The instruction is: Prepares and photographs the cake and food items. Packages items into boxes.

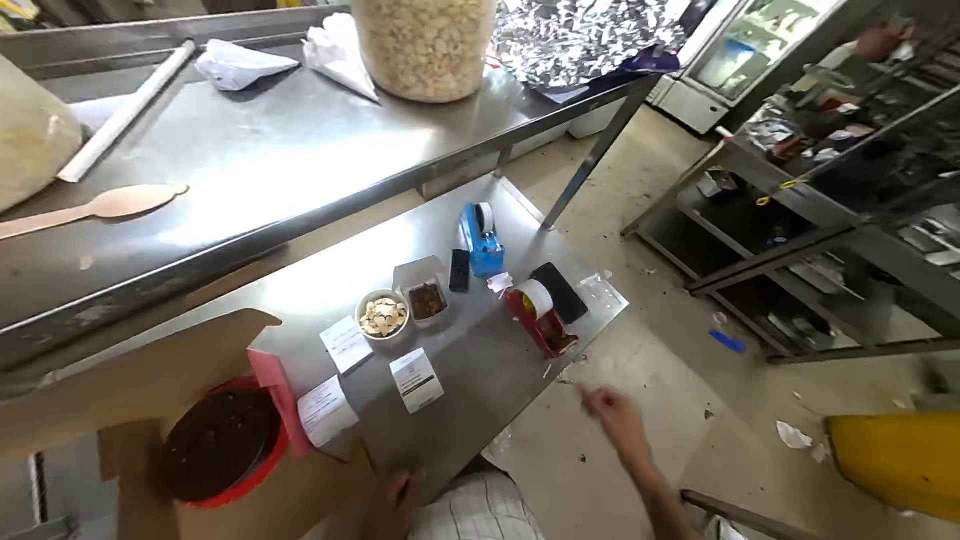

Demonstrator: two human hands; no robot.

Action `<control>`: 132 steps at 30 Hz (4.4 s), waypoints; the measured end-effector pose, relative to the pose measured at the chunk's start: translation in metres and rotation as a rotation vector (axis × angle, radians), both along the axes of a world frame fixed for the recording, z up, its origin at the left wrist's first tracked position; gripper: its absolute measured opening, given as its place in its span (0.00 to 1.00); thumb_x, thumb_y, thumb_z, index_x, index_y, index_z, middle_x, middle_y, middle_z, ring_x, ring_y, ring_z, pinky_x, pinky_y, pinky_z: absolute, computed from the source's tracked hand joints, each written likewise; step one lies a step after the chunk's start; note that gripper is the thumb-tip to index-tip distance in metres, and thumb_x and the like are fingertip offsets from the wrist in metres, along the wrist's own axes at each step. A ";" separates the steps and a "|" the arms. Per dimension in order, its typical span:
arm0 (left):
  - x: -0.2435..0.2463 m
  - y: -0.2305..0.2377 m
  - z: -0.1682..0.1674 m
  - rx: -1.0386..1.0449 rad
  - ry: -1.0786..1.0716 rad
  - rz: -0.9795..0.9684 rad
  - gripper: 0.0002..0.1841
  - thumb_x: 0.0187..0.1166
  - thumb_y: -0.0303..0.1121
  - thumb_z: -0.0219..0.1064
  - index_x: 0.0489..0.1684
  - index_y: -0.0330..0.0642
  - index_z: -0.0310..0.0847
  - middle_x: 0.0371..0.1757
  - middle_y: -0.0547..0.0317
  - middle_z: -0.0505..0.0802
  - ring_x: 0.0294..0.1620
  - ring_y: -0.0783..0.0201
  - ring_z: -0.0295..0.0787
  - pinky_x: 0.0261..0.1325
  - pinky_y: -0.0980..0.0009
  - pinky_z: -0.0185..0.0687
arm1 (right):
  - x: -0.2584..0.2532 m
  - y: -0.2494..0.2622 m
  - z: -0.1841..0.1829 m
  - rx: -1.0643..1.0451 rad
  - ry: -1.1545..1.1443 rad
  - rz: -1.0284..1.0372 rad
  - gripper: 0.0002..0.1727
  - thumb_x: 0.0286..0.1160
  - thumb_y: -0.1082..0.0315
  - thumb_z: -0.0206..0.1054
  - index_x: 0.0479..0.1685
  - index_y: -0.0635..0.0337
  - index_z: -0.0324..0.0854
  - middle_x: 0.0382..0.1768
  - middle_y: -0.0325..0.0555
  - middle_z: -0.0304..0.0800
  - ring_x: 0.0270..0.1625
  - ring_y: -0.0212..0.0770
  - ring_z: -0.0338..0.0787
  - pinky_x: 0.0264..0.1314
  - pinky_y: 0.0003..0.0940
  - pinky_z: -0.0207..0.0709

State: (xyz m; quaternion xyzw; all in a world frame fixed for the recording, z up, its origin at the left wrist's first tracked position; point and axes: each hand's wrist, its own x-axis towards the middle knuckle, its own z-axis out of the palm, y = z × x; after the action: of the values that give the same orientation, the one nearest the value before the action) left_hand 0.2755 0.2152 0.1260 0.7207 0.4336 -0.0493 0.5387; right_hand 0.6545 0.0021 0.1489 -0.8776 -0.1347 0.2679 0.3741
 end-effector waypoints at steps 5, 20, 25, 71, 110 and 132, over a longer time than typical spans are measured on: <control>0.022 0.001 0.014 -0.203 0.081 0.071 0.27 0.91 0.52 0.51 0.45 0.35 0.85 0.36 0.49 0.92 0.38 0.56 0.90 0.48 0.52 0.86 | 0.153 0.094 -0.010 -0.156 -0.335 0.223 0.30 0.84 0.52 0.66 0.70 0.72 0.78 0.63 0.71 0.85 0.64 0.67 0.87 0.70 0.66 0.76; 0.007 -0.012 0.052 -0.220 -0.277 0.650 0.19 0.91 0.42 0.54 0.62 0.35 0.82 0.47 0.53 0.95 0.48 0.61 0.94 0.59 0.61 0.90 | 0.201 0.135 -0.032 0.271 0.047 -0.063 0.40 0.65 0.51 0.77 0.73 0.66 0.70 0.49 0.57 0.86 0.42 0.47 0.88 0.44 0.50 0.86; 0.035 -0.001 0.093 -0.271 -0.521 0.627 0.20 0.92 0.38 0.51 0.62 0.29 0.81 0.50 0.49 0.93 0.51 0.59 0.93 0.62 0.60 0.89 | 0.075 0.121 0.048 0.678 0.242 0.152 0.26 0.69 0.62 0.73 0.63 0.54 0.63 0.40 0.31 0.87 0.34 0.33 0.90 0.36 0.35 0.90; -0.083 0.025 0.145 -0.422 -1.255 1.106 0.29 0.93 0.44 0.33 0.76 0.44 0.78 0.77 0.43 0.83 0.79 0.47 0.78 0.76 0.50 0.78 | -0.235 0.205 0.098 0.620 1.107 0.714 0.24 0.82 0.70 0.56 0.77 0.49 0.71 0.61 0.60 0.85 0.53 0.57 0.93 0.42 0.55 0.93; -0.077 0.065 0.142 -0.565 -1.501 0.942 0.46 0.73 0.80 0.41 0.66 0.50 0.82 0.47 0.53 0.89 0.48 0.56 0.90 0.55 0.54 0.88 | -0.255 0.182 0.086 0.667 1.535 0.881 0.38 0.82 0.53 0.66 0.91 0.47 0.56 0.78 0.63 0.74 0.70 0.65 0.84 0.56 0.63 0.88; -0.086 0.035 0.122 -0.252 -1.124 0.954 0.31 0.87 0.57 0.47 0.77 0.46 0.77 0.80 0.44 0.80 0.81 0.47 0.75 0.78 0.50 0.76 | -0.235 0.210 0.079 0.606 1.049 0.627 0.29 0.73 0.55 0.68 0.76 0.47 0.73 0.60 0.58 0.86 0.51 0.52 0.93 0.42 0.50 0.92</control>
State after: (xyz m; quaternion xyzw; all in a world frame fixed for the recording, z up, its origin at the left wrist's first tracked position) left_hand 0.1899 0.2502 0.2476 0.3038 0.3497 0.5159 0.7206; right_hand 0.4192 0.2125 0.2276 -0.4074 -0.2525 0.7041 0.5239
